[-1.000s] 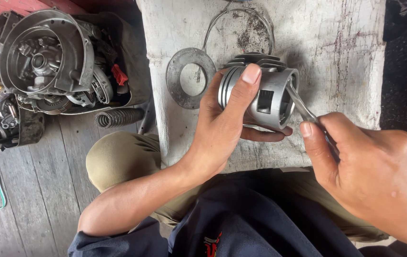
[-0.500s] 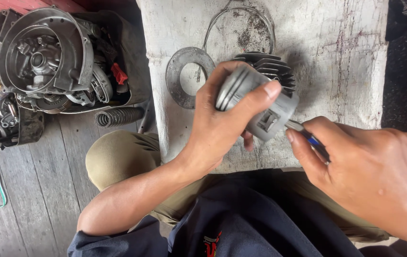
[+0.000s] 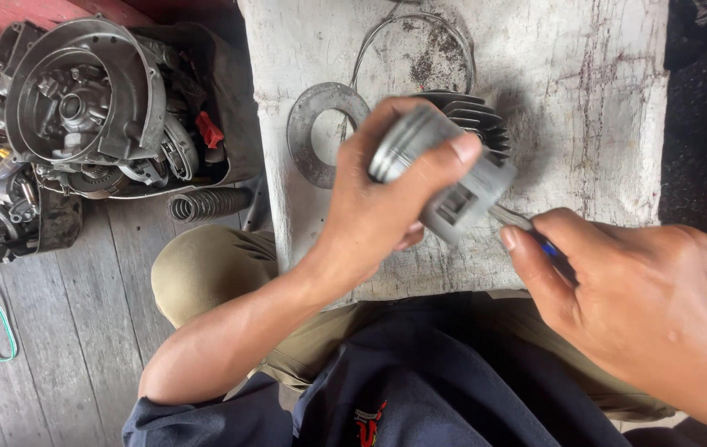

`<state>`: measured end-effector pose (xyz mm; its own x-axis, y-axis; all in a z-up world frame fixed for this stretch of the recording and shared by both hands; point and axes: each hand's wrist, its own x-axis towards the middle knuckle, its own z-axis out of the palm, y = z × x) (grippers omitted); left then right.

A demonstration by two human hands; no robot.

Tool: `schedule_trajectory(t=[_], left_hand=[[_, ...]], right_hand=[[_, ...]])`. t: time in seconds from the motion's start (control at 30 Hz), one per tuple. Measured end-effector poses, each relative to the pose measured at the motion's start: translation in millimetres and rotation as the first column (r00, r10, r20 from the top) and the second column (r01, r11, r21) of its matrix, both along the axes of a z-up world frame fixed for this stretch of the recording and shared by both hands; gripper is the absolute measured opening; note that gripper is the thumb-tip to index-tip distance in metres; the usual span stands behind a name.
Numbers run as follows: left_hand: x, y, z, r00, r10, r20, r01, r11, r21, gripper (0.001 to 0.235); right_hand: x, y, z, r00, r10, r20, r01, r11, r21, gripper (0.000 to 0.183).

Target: Cleaning a motorcycle piston by scraping carbon deposits from the ring grooves with a screwdriver

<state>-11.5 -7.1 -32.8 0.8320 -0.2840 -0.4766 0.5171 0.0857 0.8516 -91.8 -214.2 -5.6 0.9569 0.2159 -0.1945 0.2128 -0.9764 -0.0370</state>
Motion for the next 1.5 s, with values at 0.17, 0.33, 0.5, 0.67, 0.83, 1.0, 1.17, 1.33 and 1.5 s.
schedule_trajectory(t=[0.17,0.33,0.5,0.67,0.83,1.0,1.17,1.33,1.5], left_hand=[[1.9,-4.6,13.2,0.994,-0.036,-0.101,0.044,0.996,0.074,0.036],[5.7,4.9,16.9,0.990,0.130,-0.058,-0.133,0.990,-0.045,0.028],[3.3,-3.6,26.2,0.982,0.058,-0.181,-0.054,0.998,0.022,0.037],[7.8,-0.3,22.8,0.934,0.151,-0.324,-0.174,0.984,-0.044,0.032],[0.7,-4.6,15.2,0.933,0.187,-0.308,-0.205,0.978,-0.028,0.031],[-5.0,-9.2,-1.5,0.946,0.208,-0.247,-0.242,0.963,-0.115,0.025],[-1.2,-5.0,0.8,0.895,0.309,-0.321,-0.413,0.846,-0.338,0.024],[-4.6,-8.8,-5.9,0.895,0.308,-0.322,-0.405,0.864,-0.300,0.023],[-0.5,0.3,4.9,0.880,0.273,-0.388,-0.386,0.888,-0.251,0.028]], right_hand=[[-0.2,-1.5,-0.5,1.000,0.024,-0.001,-0.024,0.999,0.049,0.025],[-3.6,-3.7,3.2,0.991,0.059,0.120,-0.076,0.987,0.141,0.033],[17.2,0.3,-7.0,0.993,0.028,-0.119,-0.001,0.975,0.223,0.033],[20.9,8.2,0.9,0.917,-0.104,-0.385,0.170,0.975,0.142,0.037],[27.6,16.1,2.7,0.851,-0.184,-0.492,0.286,0.948,0.139,0.041],[37.2,36.5,16.9,0.745,-0.256,-0.616,0.445,0.879,0.174,0.040],[40.1,38.3,25.6,0.672,-0.282,-0.685,0.459,0.884,0.086,0.042],[42.3,42.1,15.8,0.710,-0.296,-0.639,0.469,0.876,0.115,0.041],[41.6,47.1,24.3,0.648,-0.318,-0.692,0.497,0.865,0.068,0.042]])
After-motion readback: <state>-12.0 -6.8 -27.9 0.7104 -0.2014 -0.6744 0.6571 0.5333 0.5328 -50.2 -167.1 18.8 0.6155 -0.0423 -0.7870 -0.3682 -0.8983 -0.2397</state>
